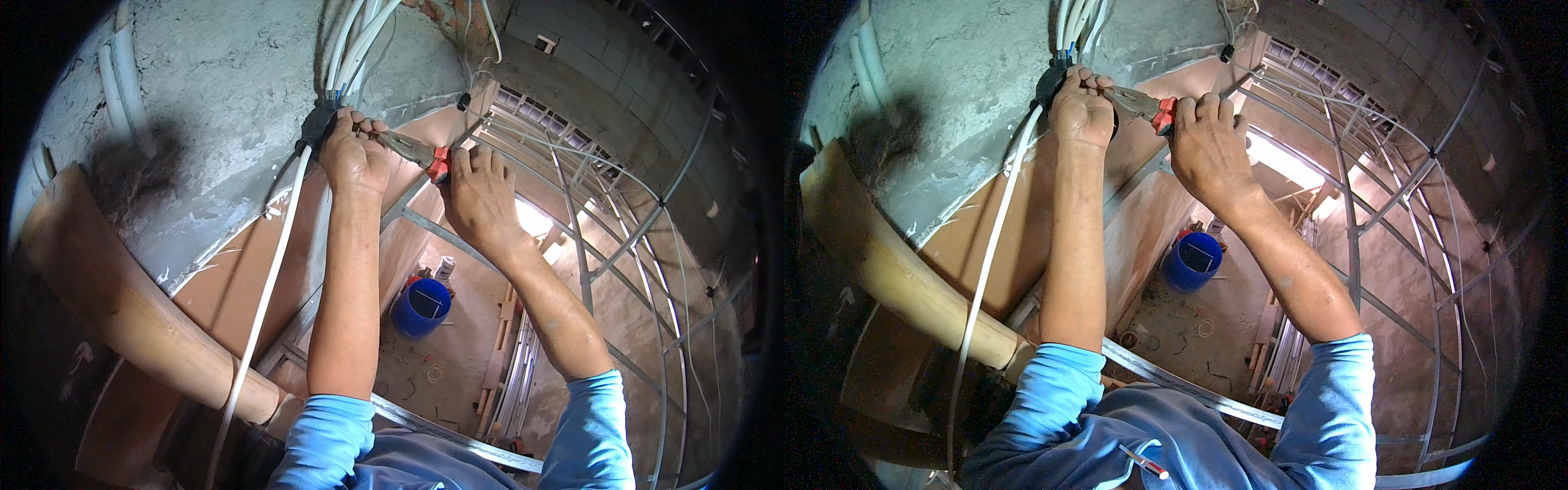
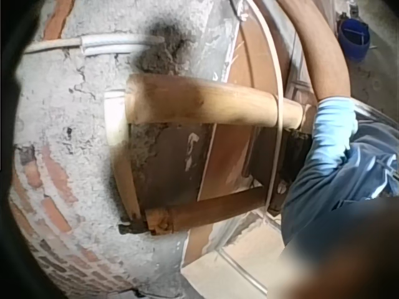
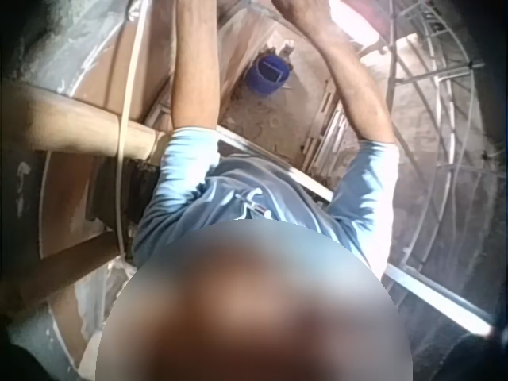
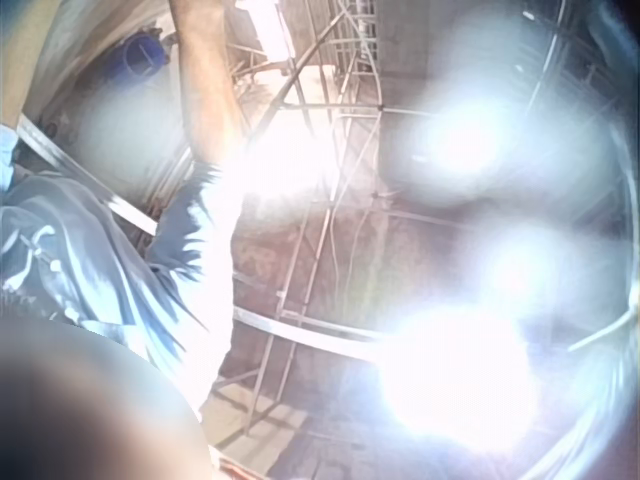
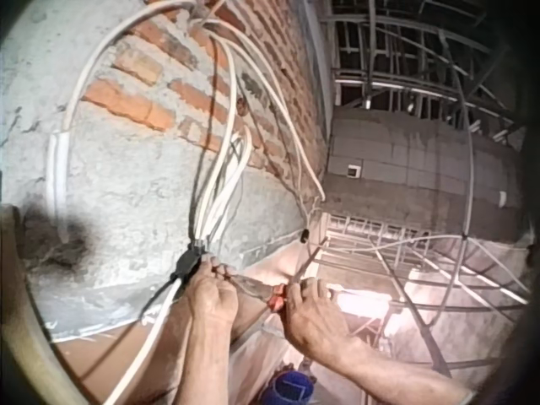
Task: The person strips the ends of white electrical conduits and pulls wires through them, then connects the wires inside a junction box mounted on a brick wall. The person uses wire strippers and pliers to prepare and secure the connections.
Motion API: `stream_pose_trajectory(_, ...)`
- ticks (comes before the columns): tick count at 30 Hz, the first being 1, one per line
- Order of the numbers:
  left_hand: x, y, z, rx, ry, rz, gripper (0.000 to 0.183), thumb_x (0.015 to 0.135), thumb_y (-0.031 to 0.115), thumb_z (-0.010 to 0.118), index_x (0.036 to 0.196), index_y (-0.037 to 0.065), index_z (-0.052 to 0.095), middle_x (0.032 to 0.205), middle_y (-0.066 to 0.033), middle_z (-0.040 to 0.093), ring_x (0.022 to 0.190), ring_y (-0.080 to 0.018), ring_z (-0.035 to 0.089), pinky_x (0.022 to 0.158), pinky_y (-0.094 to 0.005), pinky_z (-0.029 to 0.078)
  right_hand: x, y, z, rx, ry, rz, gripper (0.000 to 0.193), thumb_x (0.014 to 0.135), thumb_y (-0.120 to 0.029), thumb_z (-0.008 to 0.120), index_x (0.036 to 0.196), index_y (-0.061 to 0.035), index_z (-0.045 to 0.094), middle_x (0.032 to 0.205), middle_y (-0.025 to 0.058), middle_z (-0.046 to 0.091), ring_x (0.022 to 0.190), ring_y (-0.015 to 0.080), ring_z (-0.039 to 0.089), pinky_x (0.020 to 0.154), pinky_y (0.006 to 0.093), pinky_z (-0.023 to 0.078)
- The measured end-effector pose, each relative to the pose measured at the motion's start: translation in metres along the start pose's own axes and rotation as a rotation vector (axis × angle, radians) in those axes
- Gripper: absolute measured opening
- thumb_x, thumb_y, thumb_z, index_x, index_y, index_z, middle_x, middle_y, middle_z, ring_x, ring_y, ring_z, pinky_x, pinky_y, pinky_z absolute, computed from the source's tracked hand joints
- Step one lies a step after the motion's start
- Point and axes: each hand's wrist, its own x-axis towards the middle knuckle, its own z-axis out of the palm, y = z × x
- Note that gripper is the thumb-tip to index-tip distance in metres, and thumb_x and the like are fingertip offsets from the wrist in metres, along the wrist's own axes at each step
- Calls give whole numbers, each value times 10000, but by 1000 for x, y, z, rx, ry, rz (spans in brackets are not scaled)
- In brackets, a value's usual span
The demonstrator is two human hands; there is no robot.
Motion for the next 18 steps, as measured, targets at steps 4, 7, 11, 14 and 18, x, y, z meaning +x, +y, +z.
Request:
stream_pose_trajectory(4,0,1,-2,-35,-19,-19,144,1050,176,491,1069,41,537,836,-18,483,728,-167,450,701,-340,453,6,7,-7,141,-152,25,365,923,-231,608,1164,30,527,1042,239,606,1029,390,601,877,504,491)
stream_pose_trajectory(7,3,4,-6,-90,-91,-57,136,1055,163,474,1041,41,532,808,-18,478,694,-158,433,656,-320,426,14,11,-15,378,-388,44,353,944,-255,602,1149,27,546,971,248,644,987,368,641,857,482,509)
stream_pose_trajectory(11,8,12,-11,-184,-163,-147,109,1027,115,495,969,23,506,757,-33,458,642,-154,390,638,-310,399,21,25,-25,867,-806,100,340,981,-322,580,1089,0,592,870,162,665,850,247,665,747,412,538)
stream_pose_trajectory(14,11,12,-11,-177,-111,-159,134,1040,120,469,965,14,501,750,-33,450,624,-150,384,611,-295,393,20,25,-4,1865,-1468,418,316,1007,-361,562,1047,-54,624,859,67,632,765,157,619,639,324,509)
stream_pose_trajectory(18,14,9,-15,-171,-137,-137,147,1058,153,461,1007,34,530,783,-15,476,627,-138,399,597,-307,411,15,32,29,2054,-1468,257,316,1003,-378,562,1078,-77,622,914,66,633,828,240,670,706,395,584)
